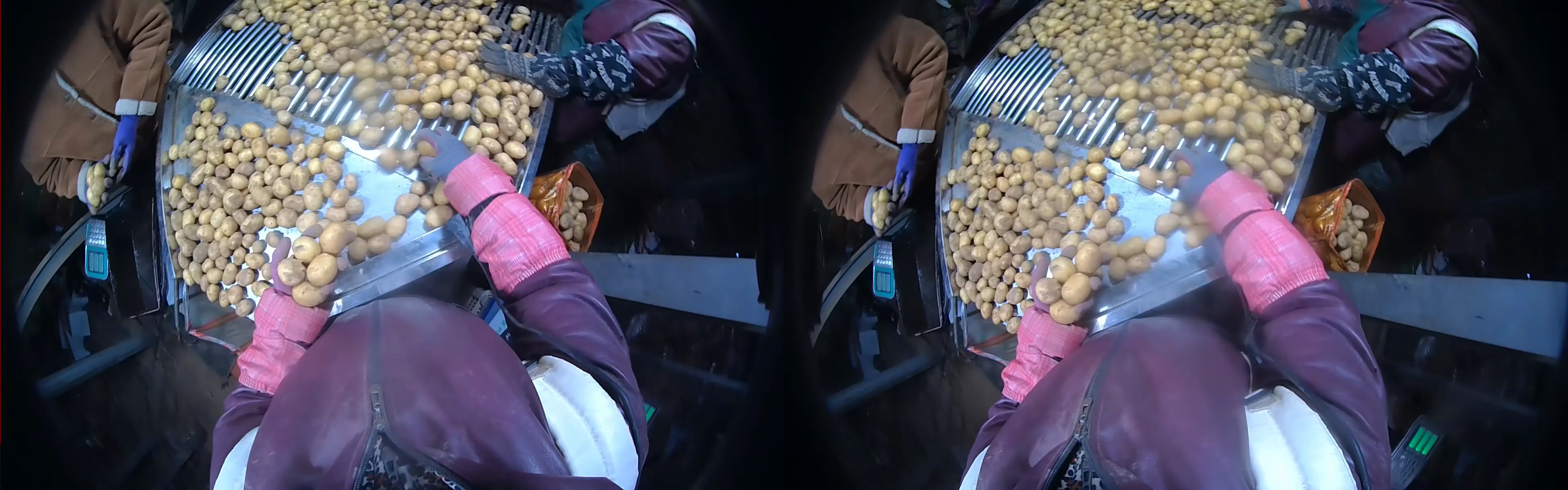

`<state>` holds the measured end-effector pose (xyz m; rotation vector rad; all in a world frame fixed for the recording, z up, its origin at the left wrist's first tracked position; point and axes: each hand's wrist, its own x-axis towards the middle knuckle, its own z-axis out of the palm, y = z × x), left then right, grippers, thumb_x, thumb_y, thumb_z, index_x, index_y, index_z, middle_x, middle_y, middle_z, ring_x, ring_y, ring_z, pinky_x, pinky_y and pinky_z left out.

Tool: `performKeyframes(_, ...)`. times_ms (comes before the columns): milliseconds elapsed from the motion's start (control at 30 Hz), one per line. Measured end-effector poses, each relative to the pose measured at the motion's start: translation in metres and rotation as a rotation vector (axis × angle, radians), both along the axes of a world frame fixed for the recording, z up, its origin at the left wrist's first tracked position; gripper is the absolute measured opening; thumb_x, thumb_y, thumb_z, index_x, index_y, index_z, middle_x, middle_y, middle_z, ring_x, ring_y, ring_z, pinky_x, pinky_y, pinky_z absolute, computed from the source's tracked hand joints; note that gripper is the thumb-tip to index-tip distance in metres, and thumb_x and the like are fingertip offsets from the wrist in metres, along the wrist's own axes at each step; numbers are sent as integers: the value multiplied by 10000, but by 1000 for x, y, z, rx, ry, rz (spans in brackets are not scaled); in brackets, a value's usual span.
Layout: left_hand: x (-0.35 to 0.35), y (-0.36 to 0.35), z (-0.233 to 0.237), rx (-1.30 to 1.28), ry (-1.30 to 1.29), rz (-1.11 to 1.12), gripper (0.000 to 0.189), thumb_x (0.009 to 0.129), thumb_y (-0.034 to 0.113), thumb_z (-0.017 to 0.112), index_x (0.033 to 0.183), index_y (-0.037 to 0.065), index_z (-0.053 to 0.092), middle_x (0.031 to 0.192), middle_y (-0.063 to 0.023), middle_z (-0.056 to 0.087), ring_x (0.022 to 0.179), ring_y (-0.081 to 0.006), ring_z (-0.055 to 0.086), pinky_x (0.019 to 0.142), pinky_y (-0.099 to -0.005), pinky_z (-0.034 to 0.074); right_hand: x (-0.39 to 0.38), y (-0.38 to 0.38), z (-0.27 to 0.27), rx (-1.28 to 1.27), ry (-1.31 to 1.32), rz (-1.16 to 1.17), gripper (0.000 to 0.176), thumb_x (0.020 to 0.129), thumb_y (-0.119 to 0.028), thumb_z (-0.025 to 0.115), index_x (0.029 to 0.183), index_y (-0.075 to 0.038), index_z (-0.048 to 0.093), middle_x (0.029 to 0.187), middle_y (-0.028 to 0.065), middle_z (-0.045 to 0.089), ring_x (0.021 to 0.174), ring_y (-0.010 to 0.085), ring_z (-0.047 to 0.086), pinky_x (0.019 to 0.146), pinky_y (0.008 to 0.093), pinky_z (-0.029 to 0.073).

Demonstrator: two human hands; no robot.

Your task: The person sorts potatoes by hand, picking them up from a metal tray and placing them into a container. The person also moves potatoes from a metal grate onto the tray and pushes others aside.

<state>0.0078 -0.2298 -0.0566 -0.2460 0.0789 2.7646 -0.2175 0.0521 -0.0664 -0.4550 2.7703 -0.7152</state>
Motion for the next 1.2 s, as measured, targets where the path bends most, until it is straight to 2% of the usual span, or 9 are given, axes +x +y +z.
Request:
performKeyframes(133, 0, -4, -2, -177, -182, 32, 620, 964, 561, 412, 1342, 74, 480, 1263, -213, 568, 970, -391, 613, 795, -487, 547, 8, 59, 12, -671, -72, -277, 461, 692, -152, 791, 1106, -115, 591, 978, 81, 614, 931, 230, 611, 783, 342, 523)
performKeyframes(200, 1, -8, -8, -162, -167, 17, 616, 966, 555, 412, 1350, 78, 473, 1265, -215, 567, 981, -396, 610, 798, -496, 547, 11, 103, 41, -628, -104, -559, 337, 747, -166, 762, 1023, -75, 590, 961, 85, 638, 782, 233, 632, 680, 360, 530)
performKeyframes(233, 2, -11, -11, -153, -157, 16, 614, 967, 552, 412, 1354, 80, 469, 1266, -216, 566, 987, -399, 609, 799, -500, 548, -2, 145, 8, -490, 154, -506, 258, 712, -123, 746, 919, -82, 597, 798, 40, 591, 637, 115, 564, 525, 280, 446)
performKeyframes(300, 2, -15, -17, -140, -141, 0, 653, 956, 574, 398, 1376, 77, 453, 1292, -227, 547, 995, -408, 606, 793, -507, 549, 17, 144, 50, 62, -141, -490, 297, 733, -179, 703, 997, -78, 611, 894, 112, 659, 745, 203, 657, 631, 337, 513)
performKeyframes(400, 1, -16, -25, -120, -106, -39, 720, 940, 605, 360, 1408, 63, 429, 1334, -248, 519, 963, -399, 618, 763, -486, 553, 30, 143, 30, 364, 134, -102, 420, 755, -251, 648, 1142, -98, 589, 1044, 172, 675, 950, 306, 672, 829, 399, 524)
performKeyframes(533, 3, -12, -18, -83, -97, -55, 682, 942, 572, 413, 1408, 74, 429, 1351, -227, 503, 1048, -390, 582, 813, -482, 540, 37, 85, 36, 598, -119, -104, 540, 772, -321, 634, 1265, -130, 523, 1145, 190, 655, 1099, 359, 615, 953, 439, 473)
performKeyframes(633, 1, -10, -16, -94, -84, -60, 693, 936, 564, 456, 1416, 66, 424, 1352, -213, 502, 1107, -372, 555, 853, -472, 527, 50, 61, 57, 451, -259, -151, 473, 954, -369, 445, 1326, -91, 530, 1329, 206, 546, 1203, 357, 560, 1000, 438, 463)
performKeyframes(767, 7, -12, -19, -105, -111, -52, 691, 932, 558, 447, 1401, 51, 440, 1358, -209, 508, 1070, -371, 590, 824, -458, 546, 73, 25, 54, 379, 19, 287, 478, 916, -271, 530, 1361, -110, 462, 1349, 204, 497, 1133, 396, 590, 974, 460, 475)
performKeyframes(1200, -1, -15, 1, -112, -139, -194, 682, 934, 561, 362, 1379, 53, 462, 1342, -244, 501, 950, -356, 623, 530, -375, 533, 72, -31, 11, 191, -81, -111, 555, 875, -353, 597, 1360, -142, 427, 1224, 198, 591, 1038, 413, 625, 890, 487, 504)
